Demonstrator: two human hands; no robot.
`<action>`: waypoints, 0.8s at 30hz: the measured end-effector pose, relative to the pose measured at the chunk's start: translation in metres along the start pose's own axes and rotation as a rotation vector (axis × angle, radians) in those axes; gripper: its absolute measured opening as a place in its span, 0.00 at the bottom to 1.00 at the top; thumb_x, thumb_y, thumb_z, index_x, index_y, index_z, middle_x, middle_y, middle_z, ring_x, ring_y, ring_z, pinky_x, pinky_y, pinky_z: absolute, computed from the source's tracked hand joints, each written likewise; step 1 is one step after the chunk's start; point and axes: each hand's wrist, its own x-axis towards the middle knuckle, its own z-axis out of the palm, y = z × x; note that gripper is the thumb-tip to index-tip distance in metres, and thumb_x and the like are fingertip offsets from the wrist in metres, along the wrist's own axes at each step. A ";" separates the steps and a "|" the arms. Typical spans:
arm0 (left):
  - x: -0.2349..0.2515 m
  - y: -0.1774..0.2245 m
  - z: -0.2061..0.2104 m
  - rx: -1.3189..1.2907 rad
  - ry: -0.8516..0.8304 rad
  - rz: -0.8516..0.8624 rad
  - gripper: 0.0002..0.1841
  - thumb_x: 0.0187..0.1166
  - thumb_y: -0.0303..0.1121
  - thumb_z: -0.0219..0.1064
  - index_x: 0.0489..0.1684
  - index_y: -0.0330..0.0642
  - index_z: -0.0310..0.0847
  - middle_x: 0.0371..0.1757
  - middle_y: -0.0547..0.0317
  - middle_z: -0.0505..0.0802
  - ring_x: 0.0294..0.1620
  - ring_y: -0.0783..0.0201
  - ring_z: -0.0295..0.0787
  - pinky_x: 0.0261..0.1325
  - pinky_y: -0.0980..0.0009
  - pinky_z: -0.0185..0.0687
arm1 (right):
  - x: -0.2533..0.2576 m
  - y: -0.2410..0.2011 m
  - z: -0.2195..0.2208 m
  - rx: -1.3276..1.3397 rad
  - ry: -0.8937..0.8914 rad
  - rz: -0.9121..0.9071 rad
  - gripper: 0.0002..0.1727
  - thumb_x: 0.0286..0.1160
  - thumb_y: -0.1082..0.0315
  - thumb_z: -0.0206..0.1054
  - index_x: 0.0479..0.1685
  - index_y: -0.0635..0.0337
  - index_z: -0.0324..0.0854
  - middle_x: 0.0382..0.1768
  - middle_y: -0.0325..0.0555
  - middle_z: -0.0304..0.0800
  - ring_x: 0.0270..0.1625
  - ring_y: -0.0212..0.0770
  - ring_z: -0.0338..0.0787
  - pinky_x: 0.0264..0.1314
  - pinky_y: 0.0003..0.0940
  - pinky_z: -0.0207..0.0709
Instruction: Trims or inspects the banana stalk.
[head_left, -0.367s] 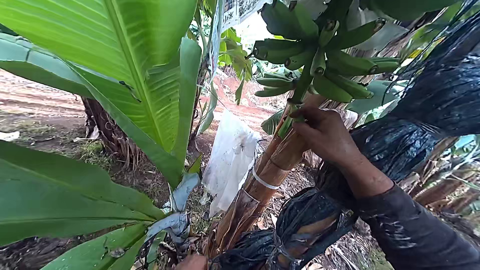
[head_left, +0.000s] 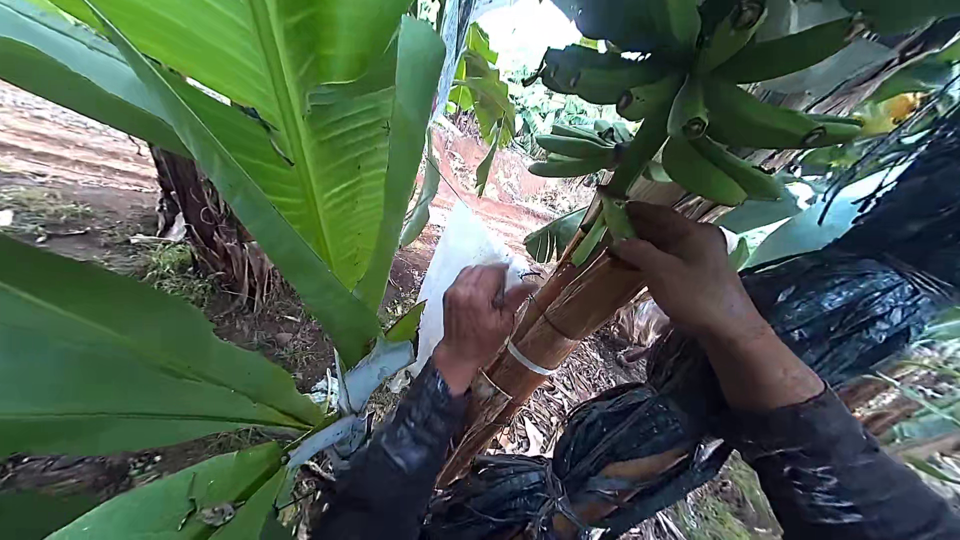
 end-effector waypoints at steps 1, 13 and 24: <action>0.010 -0.005 0.010 -0.160 0.055 0.000 0.28 0.89 0.52 0.57 0.54 0.32 0.90 0.41 0.50 0.96 0.43 0.59 0.94 0.51 0.60 0.91 | 0.000 0.001 0.001 0.021 -0.001 0.017 0.25 0.77 0.64 0.67 0.76 0.54 0.78 0.53 0.43 0.94 0.47 0.39 0.96 0.51 0.42 0.93; 0.072 0.008 0.085 -1.315 -0.018 -0.058 0.09 0.72 0.16 0.68 0.48 0.26 0.82 0.45 0.46 0.92 0.44 0.63 0.92 0.52 0.67 0.91 | 0.004 0.013 0.009 0.212 -0.017 0.030 0.27 0.82 0.69 0.62 0.81 0.58 0.72 0.58 0.48 0.91 0.54 0.45 0.94 0.59 0.44 0.92; 0.085 0.002 0.096 -1.322 0.009 -0.055 0.03 0.70 0.14 0.69 0.36 0.27 0.82 0.36 0.43 0.94 0.33 0.62 0.92 0.36 0.71 0.90 | 0.006 0.013 0.016 0.292 -0.041 0.095 0.27 0.85 0.68 0.58 0.85 0.59 0.69 0.68 0.50 0.87 0.66 0.47 0.90 0.69 0.43 0.87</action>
